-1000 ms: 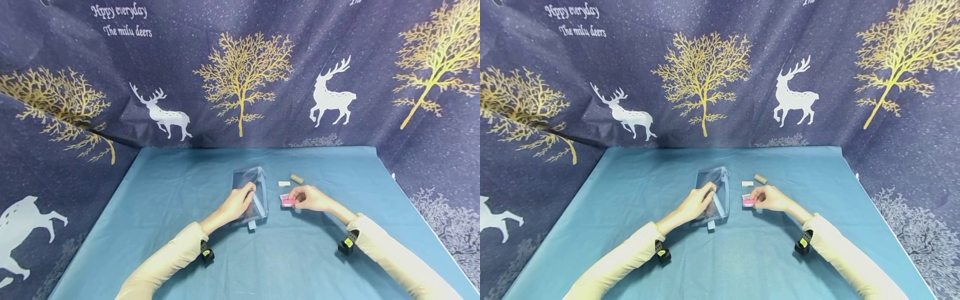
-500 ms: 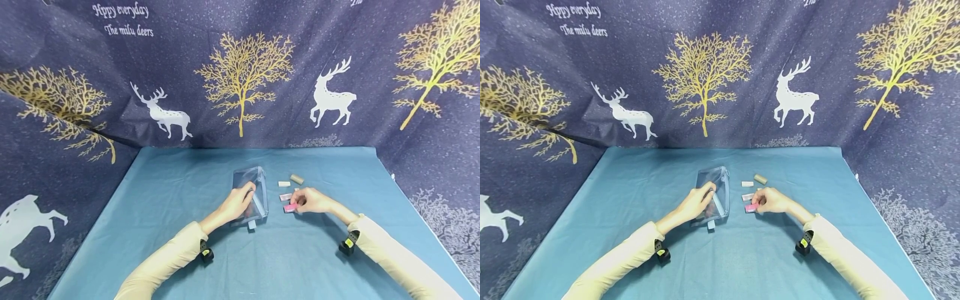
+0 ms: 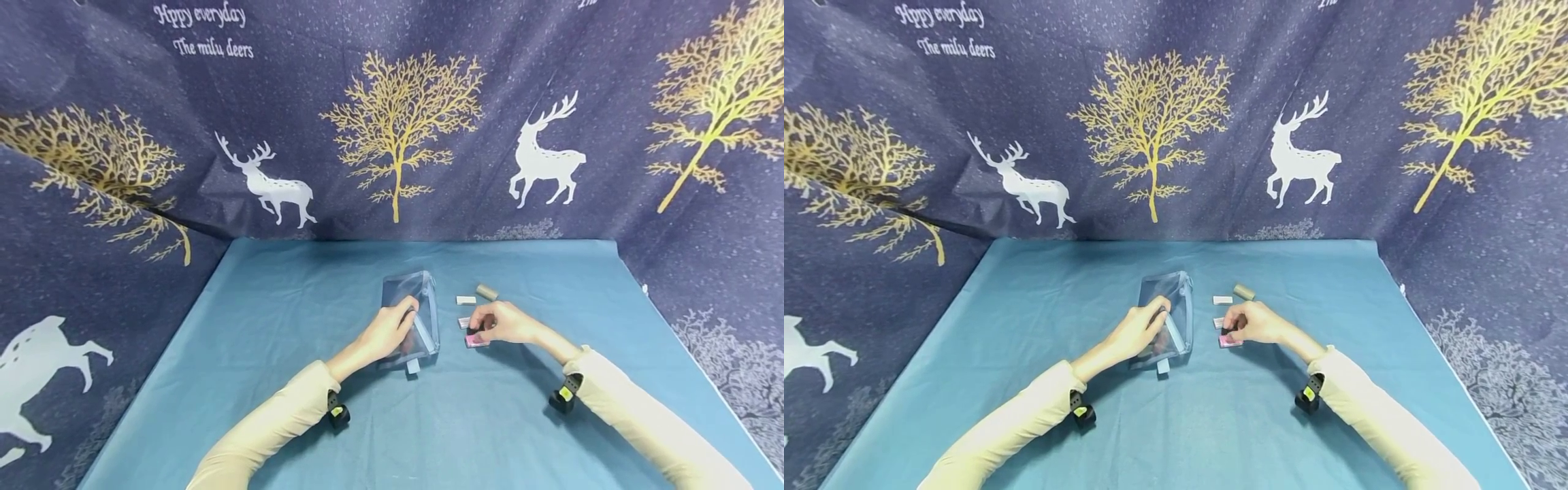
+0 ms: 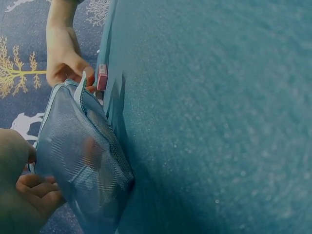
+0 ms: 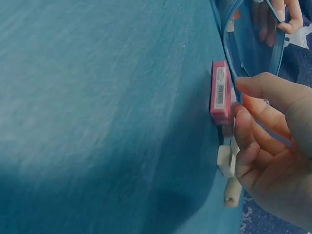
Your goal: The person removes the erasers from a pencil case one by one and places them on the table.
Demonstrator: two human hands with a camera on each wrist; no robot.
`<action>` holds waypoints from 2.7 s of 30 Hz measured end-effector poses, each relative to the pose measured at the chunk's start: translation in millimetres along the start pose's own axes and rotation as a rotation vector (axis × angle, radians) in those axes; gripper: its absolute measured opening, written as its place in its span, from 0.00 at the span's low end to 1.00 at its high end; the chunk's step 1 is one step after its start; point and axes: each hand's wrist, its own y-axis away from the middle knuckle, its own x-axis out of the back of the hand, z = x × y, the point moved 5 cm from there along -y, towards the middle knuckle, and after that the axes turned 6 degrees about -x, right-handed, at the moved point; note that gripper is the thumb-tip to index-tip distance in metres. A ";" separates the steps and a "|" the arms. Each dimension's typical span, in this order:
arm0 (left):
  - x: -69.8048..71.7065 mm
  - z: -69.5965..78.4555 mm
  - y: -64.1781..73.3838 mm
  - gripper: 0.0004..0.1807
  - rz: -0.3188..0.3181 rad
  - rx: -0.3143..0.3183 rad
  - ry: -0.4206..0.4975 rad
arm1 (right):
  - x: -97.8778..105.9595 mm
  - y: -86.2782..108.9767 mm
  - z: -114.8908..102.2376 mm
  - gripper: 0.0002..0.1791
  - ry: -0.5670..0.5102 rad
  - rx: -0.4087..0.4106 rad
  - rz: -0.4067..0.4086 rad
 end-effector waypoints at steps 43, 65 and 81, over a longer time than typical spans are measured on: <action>-0.9 1.3 -0.9 0.11 -0.008 0.015 0.010 | -17.6 -39.2 -33.1 0.07 -0.031 0.139 -0.012; 2.6 0.9 -3.6 0.10 -0.029 0.019 0.008 | -37.0 -53.4 -51.5 0.10 -0.101 0.192 -0.097; 5.4 1.6 -3.6 0.09 0.032 0.000 -0.002 | -52.9 -61.4 -59.4 0.12 -0.058 0.187 -0.252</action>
